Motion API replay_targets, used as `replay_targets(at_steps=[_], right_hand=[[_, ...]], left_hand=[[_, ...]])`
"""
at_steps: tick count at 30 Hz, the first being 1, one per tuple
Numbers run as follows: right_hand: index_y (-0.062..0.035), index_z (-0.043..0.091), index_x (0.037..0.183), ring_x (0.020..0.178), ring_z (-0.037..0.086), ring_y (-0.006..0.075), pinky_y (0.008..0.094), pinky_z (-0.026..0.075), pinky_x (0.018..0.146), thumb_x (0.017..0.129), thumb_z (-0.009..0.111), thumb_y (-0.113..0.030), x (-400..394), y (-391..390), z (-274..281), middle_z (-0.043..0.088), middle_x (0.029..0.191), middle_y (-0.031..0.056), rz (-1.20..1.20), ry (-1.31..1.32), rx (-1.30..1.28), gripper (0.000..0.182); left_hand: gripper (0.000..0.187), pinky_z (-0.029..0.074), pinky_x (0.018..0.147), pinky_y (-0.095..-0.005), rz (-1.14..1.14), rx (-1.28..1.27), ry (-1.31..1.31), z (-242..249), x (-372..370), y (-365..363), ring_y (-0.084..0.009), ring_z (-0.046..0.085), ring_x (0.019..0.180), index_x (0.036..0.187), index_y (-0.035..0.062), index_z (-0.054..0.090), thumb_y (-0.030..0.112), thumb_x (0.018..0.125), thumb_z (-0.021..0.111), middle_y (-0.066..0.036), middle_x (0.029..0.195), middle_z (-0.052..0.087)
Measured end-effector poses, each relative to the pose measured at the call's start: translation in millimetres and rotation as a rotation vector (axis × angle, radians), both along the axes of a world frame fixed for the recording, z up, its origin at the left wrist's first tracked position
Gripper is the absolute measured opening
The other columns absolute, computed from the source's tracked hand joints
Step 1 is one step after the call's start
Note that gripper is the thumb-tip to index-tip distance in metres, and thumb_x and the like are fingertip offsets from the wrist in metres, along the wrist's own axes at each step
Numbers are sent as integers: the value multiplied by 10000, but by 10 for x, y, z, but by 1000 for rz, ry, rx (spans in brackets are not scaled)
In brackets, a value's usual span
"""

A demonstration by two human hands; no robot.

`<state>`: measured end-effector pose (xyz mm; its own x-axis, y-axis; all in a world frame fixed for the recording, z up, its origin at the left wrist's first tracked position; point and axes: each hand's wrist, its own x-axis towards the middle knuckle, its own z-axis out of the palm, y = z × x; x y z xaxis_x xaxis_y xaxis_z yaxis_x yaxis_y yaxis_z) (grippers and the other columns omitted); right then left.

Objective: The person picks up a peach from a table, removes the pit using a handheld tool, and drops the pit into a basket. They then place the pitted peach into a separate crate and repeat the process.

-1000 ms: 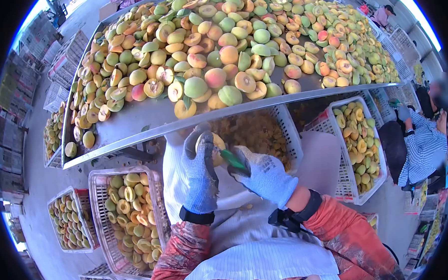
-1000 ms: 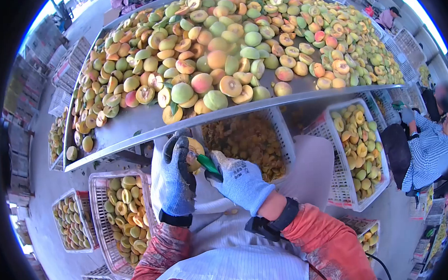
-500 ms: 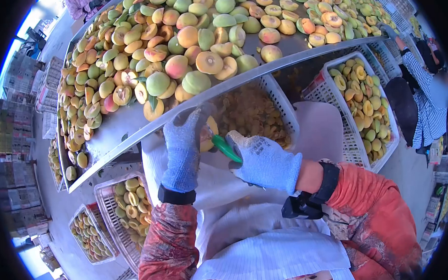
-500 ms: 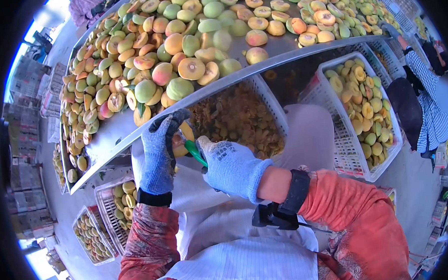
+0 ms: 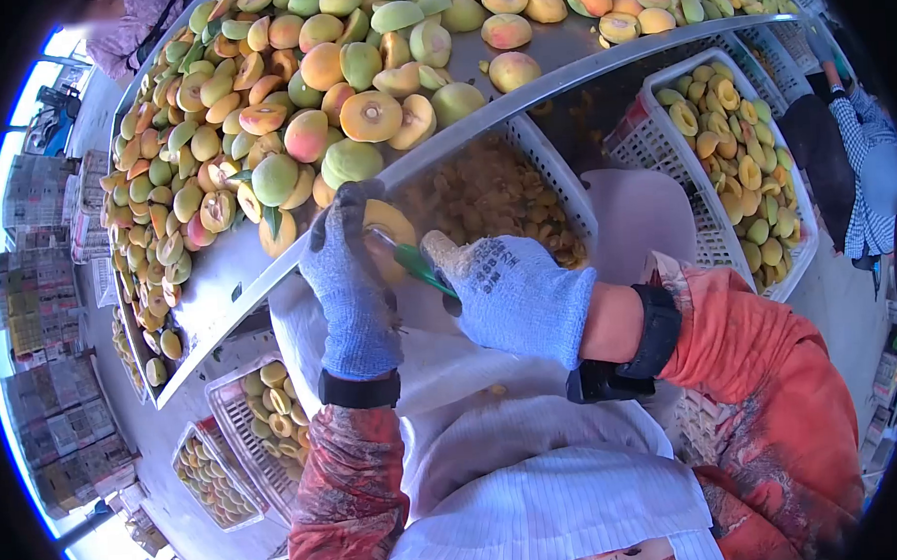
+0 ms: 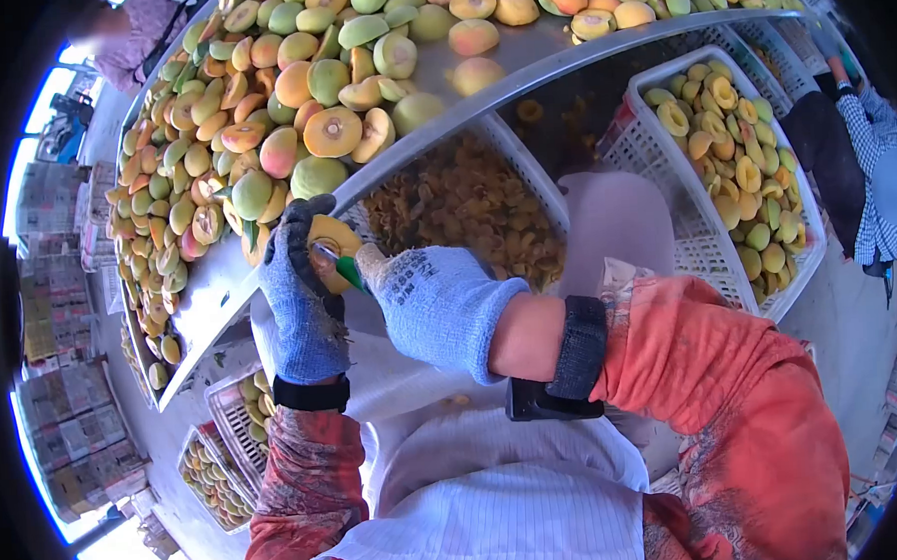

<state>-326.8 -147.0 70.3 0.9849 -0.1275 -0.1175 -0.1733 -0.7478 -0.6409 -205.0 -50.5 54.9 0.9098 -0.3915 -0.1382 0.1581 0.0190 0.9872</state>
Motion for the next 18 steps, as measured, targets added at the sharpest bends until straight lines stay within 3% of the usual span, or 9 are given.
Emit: replay_targets(at_steps=[1,3,5,7,8,9,11,15,18], right_hand=[[26,452,1071,681,607,399,454,475,626,735,630,-210,1,18,19,590,674,226,-3,-1,1,447],[14,457,1035,692,603,401,454,474,631,726,638,-202,-4,78,50,595,698,228,-87,-7,186,418],[10,454,996,718,596,412,460,470,641,724,644,-195,-42,77,26,594,732,242,-102,-33,250,390],[16,455,979,741,596,399,442,465,651,725,651,-193,-73,33,29,584,756,245,-64,-3,321,383],[16,455,979,741,596,399,442,465,651,725,651,-193,-91,9,48,584,756,245,-70,-2,317,383],[17,455,962,740,594,390,431,460,649,723,652,-194,-102,-25,80,576,752,241,-34,43,447,374],[19,456,944,738,592,380,420,455,648,721,654,-194,-128,-49,116,568,749,236,-2,86,571,366],[17,453,920,737,589,366,415,442,643,715,658,-196,-166,24,133,567,761,226,38,-37,600,360],[25,440,991,704,591,370,412,448,643,726,648,-189,-217,105,68,569,786,239,28,50,386,399]], left_hand=[[215,429,598,-222,-3,1,-1,4,-32,-36,-83,549,685,959,-9,646,169,876,558,-13,807,614],[209,430,614,-220,138,145,-481,26,-114,-100,-81,557,722,973,-15,645,145,878,549,-13,829,625],[201,436,614,-228,142,85,-480,-15,-81,-52,-89,560,756,981,-16,643,124,880,541,-25,857,638],[208,456,629,-243,-178,259,-563,122,-102,19,-110,570,797,958,-22,641,143,876,544,-40,888,636],[289,436,815,-263,-207,229,-88,202,-106,29,-151,572,878,1051,-25,613,170,907,455,-82,984,628],[301,455,793,-271,-365,-123,364,204,-28,87,-149,579,849,1034,-31,617,197,890,482,-79,971,628],[310,477,772,-281,-500,136,119,328,19,137,-158,597,835,1035,-38,613,203,865,519,-93,963,634],[306,484,765,-280,-410,-32,152,212,59,223,-168,605,830,1032,-42,615,192,850,539,-100,952,644],[268,472,756,-245,-378,338,-53,212,2,197,-142,601,805,1002,-51,629,149,847,539,-87,934,659]])
